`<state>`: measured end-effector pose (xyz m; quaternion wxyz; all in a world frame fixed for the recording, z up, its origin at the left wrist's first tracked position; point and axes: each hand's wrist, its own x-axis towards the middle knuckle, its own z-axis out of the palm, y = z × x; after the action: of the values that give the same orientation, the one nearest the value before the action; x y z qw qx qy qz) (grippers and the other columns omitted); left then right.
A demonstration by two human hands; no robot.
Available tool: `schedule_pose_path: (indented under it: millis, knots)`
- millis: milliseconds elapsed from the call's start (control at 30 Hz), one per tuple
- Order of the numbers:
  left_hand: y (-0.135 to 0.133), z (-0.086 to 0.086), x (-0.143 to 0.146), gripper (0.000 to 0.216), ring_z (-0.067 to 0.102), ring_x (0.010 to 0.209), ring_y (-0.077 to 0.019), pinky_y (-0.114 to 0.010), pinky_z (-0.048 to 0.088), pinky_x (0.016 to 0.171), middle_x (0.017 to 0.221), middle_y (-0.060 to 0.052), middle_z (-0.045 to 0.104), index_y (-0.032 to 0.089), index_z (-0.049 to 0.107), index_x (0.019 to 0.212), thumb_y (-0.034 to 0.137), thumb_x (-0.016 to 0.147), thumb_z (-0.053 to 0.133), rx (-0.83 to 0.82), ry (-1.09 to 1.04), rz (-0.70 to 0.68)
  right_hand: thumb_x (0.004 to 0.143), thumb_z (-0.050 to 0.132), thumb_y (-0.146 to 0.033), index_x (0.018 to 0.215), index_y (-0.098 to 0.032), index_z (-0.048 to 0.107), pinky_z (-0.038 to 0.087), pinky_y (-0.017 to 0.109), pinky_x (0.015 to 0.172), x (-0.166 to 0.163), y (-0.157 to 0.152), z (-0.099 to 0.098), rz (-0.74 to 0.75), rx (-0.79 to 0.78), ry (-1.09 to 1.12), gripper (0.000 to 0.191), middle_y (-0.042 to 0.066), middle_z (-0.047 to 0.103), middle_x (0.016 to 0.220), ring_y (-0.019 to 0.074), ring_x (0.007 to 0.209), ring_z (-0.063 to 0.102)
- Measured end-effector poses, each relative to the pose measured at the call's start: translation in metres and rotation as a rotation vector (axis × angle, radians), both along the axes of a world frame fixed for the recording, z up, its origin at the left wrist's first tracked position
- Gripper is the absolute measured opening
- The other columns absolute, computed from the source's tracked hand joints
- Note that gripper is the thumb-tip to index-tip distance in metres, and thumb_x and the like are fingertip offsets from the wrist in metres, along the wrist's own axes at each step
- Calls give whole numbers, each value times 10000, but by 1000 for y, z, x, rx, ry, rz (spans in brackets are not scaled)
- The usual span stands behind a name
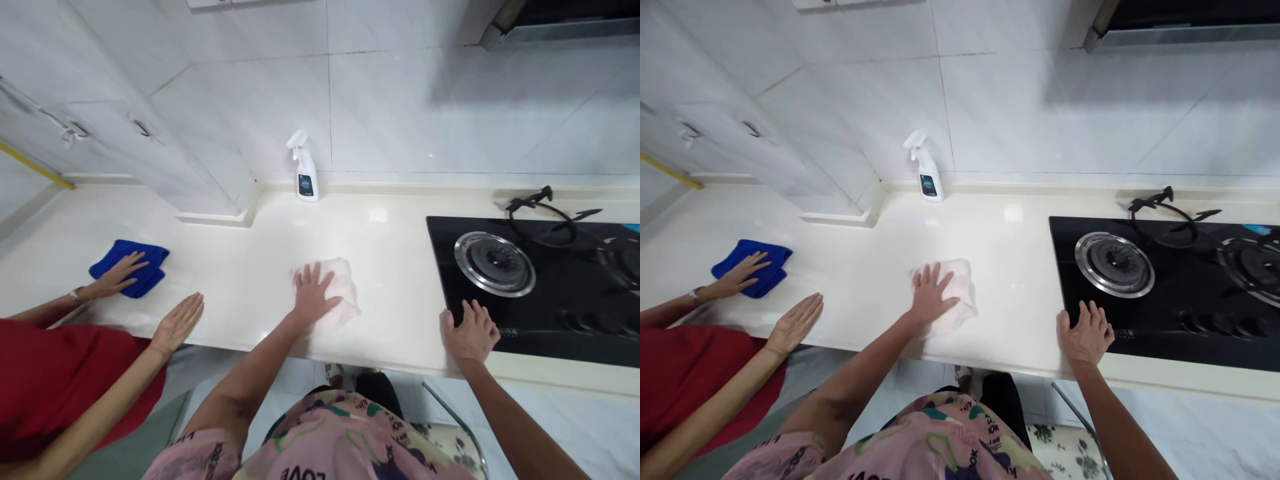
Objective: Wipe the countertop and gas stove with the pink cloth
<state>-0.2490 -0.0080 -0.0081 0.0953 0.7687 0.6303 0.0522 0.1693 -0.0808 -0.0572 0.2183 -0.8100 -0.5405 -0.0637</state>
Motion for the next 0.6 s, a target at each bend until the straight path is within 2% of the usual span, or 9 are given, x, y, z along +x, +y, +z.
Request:
schedule_pose_path:
  millis: [67,167,233,300,367,433,500,600]
  knots:
    - [-2,-5,40,858,101,1615,-512,-745,107,1237,1787,-88,177,394,440,1606,778,861,624,-52,-39,-154,983,437,-486,1449,-106,579,284,639,1173,1,0,-1,2,6,-3,618,235,542,1544,412,1488,404]
    - [-35,-16,92,941,73,1618,-514,-769,105,1231,1799,-80,106,415,376,1632,839,825,613,-70,-130,-415,991,433,-489,1440,-97,583,277,623,1186,0,0,-1,5,12,-8,615,231,539,1551,399,1492,400]
    - [-64,-22,113,960,75,1620,-512,-764,124,1234,1798,-95,104,403,404,1622,854,803,625,-47,-179,-540,989,438,-472,1445,-104,582,278,624,1186,-1,1,0,0,-2,-9,603,227,532,1559,396,1492,398]
    - [-90,-24,114,963,104,1619,-503,-747,171,1235,1792,-111,136,384,436,1608,861,794,627,-41,-204,-651,982,446,-444,1458,-113,575,281,633,1183,-1,1,2,-4,-20,-5,593,224,530,1560,398,1490,396]
    - [-106,-22,95,953,155,1612,-495,-728,228,1225,1780,-115,199,383,455,1596,833,783,667,-49,-191,-729,980,446,-424,1469,-111,566,277,637,1186,-2,0,2,-2,-28,1,593,224,530,1560,397,1495,385]
    - [-116,-19,58,918,199,1604,-485,-704,267,1215,1766,-106,252,405,457,1589,742,783,738,-50,-136,-743,986,433,-435,1468,-99,565,265,628,1198,-1,0,1,-1,-25,6,602,223,523,1568,391,1506,370]
    - [-121,-16,7,870,212,1610,-458,-670,266,1224,1765,-89,265,435,439,1594,639,811,758,-31,-54,-691,994,417,-457,1462,-91,569,253,613,1211,-1,1,-1,-4,-26,10,614,220,513,1581,382,1515,359]
    - [-124,-11,-75,764,235,1609,-430,-630,227,1252,1733,-68,350,455,478,1570,692,867,662,47,50,-587,996,412,-458,1463,-97,568,249,610,1216,-2,2,-1,-12,-37,15,611,211,513,1583,376,1513,361]
